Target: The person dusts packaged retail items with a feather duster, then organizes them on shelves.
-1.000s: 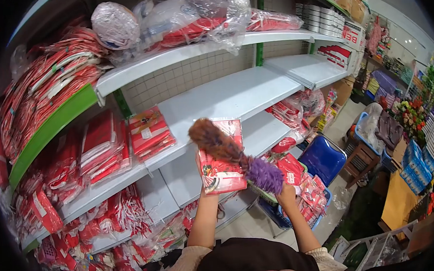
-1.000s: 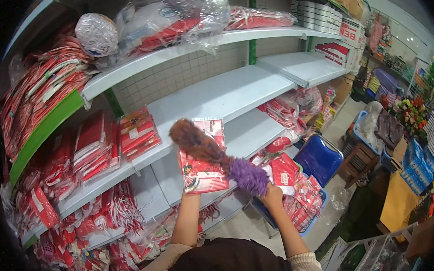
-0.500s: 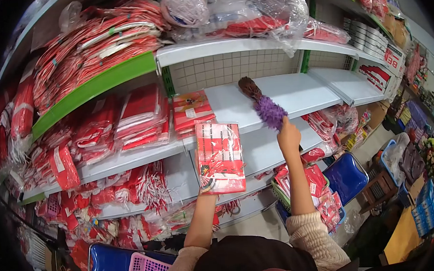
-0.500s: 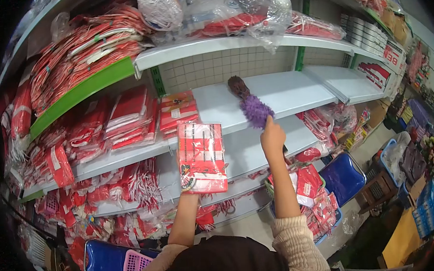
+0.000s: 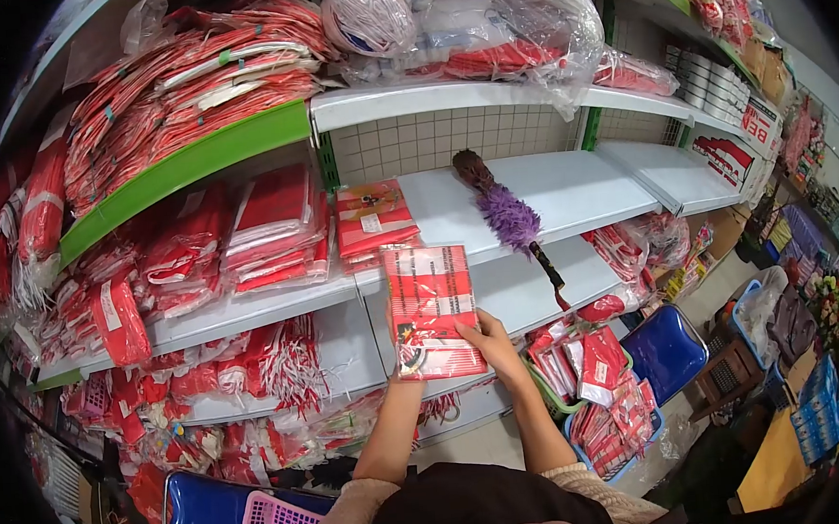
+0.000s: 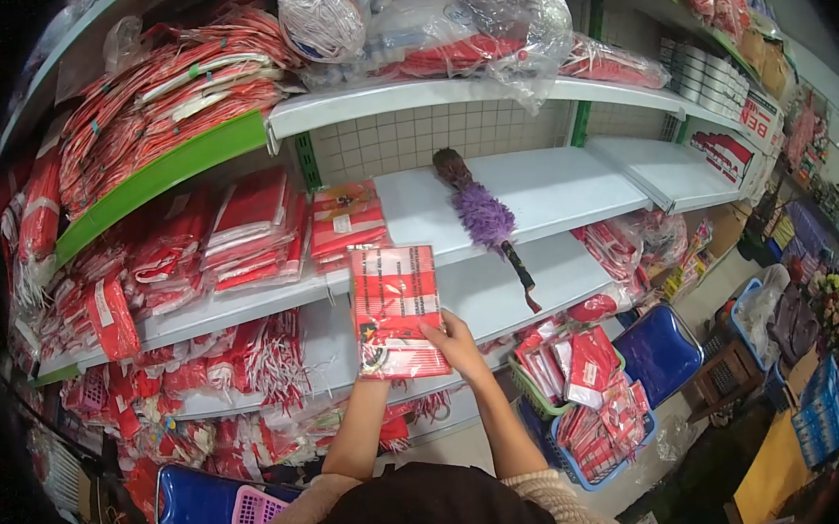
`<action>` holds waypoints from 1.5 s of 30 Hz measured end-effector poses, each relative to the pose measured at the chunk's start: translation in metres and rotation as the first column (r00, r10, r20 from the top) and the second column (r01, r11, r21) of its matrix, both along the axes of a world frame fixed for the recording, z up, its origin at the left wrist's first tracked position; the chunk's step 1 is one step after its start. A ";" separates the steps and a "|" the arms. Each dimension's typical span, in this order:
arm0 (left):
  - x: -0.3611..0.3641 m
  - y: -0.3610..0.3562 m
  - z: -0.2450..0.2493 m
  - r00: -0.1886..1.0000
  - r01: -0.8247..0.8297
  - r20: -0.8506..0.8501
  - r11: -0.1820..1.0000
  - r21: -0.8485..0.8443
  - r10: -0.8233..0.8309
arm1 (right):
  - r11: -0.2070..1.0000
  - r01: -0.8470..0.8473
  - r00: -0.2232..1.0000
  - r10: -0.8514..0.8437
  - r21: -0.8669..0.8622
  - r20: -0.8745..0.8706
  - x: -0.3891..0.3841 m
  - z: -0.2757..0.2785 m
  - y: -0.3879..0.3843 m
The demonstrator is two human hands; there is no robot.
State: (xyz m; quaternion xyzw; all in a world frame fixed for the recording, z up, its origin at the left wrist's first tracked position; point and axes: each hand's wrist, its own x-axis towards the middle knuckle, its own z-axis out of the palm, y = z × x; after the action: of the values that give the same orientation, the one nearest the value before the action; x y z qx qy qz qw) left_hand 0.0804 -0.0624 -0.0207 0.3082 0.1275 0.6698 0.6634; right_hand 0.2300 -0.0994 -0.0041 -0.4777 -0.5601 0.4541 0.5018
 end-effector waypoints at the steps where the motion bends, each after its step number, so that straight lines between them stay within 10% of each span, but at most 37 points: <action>1: 0.003 0.002 -0.001 1.000 0.016 -0.013 1.000 -0.006 -0.016 | 1.000 0.004 0.998 -0.004 0.004 -0.066 0.002 0.001 -0.005; 3: 0.009 0.006 -0.001 0.995 0.098 -0.011 0.995 -0.035 -0.098 | 0.991 0.095 0.943 -0.060 0.091 -0.327 0.002 0.015 -0.013; 6: 0.008 0.006 0.009 0.933 0.359 0.029 0.928 -0.102 -0.358 | 0.988 0.135 0.957 -0.110 0.078 -0.268 0.037 0.036 -0.015; 9: 0.015 0.003 0.017 0.911 0.309 -0.277 0.950 -0.037 -0.307 | 0.874 0.280 0.957 -0.286 0.398 -0.045 0.046 0.060 -0.021; 12: 0.033 -0.011 0.022 0.850 0.383 -0.383 0.923 -0.022 -0.362 | 0.908 0.285 0.666 -0.419 0.308 0.617 0.019 0.123 -0.060; 16: 0.051 -0.015 0.007 0.910 0.376 -0.158 0.923 -0.077 -0.384 | 0.904 0.080 0.612 -0.376 0.419 0.696 -0.013 0.092 -0.058; 23: 0.034 -0.009 0.016 0.904 0.401 0.173 0.916 -0.016 -0.392 | 0.954 -0.003 0.854 -0.153 0.299 0.496 -0.023 0.074 -0.047; 26: 0.029 -0.003 0.024 0.834 0.426 0.275 0.875 0.232 -0.479 | 0.688 0.255 0.554 -0.680 0.680 0.480 0.006 0.074 -0.024; 31: 0.022 -0.009 0.036 0.835 0.502 0.154 0.846 0.181 -0.528 | 0.500 0.313 0.176 -0.866 0.807 0.468 0.059 0.070 0.028; 34: 0.025 -0.011 0.039 0.834 0.519 0.121 0.840 0.161 -0.538 | 0.737 0.437 0.325 -0.664 0.516 0.673 0.078 0.048 0.044; 38: 0.025 -0.011 0.036 0.871 0.458 0.141 0.881 0.117 -0.471 | 0.610 0.505 0.430 -0.791 0.611 0.435 0.075 0.003 0.018; 42: 0.028 -0.008 0.030 0.908 0.387 0.144 0.920 0.068 -0.393 | 0.781 0.558 0.746 -0.620 0.280 0.244 0.073 -0.064 -0.023; 44: 0.034 -0.006 0.028 0.916 0.375 0.134 0.926 0.047 -0.378 | 0.802 0.578 0.816 -0.563 0.152 -0.135 0.079 -0.129 -0.026; 45: 0.037 -0.006 0.026 0.919 0.371 0.133 0.928 0.037 -0.372 | 0.752 0.574 0.810 -0.580 0.323 -0.088 0.086 -0.162 -0.027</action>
State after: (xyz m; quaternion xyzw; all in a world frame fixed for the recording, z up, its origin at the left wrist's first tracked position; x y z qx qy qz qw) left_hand 0.1172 -0.0681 0.0050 0.2834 0.0168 0.5522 0.7839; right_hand 0.3162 -0.1269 -0.1660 -0.5386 -0.4585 0.1712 0.6859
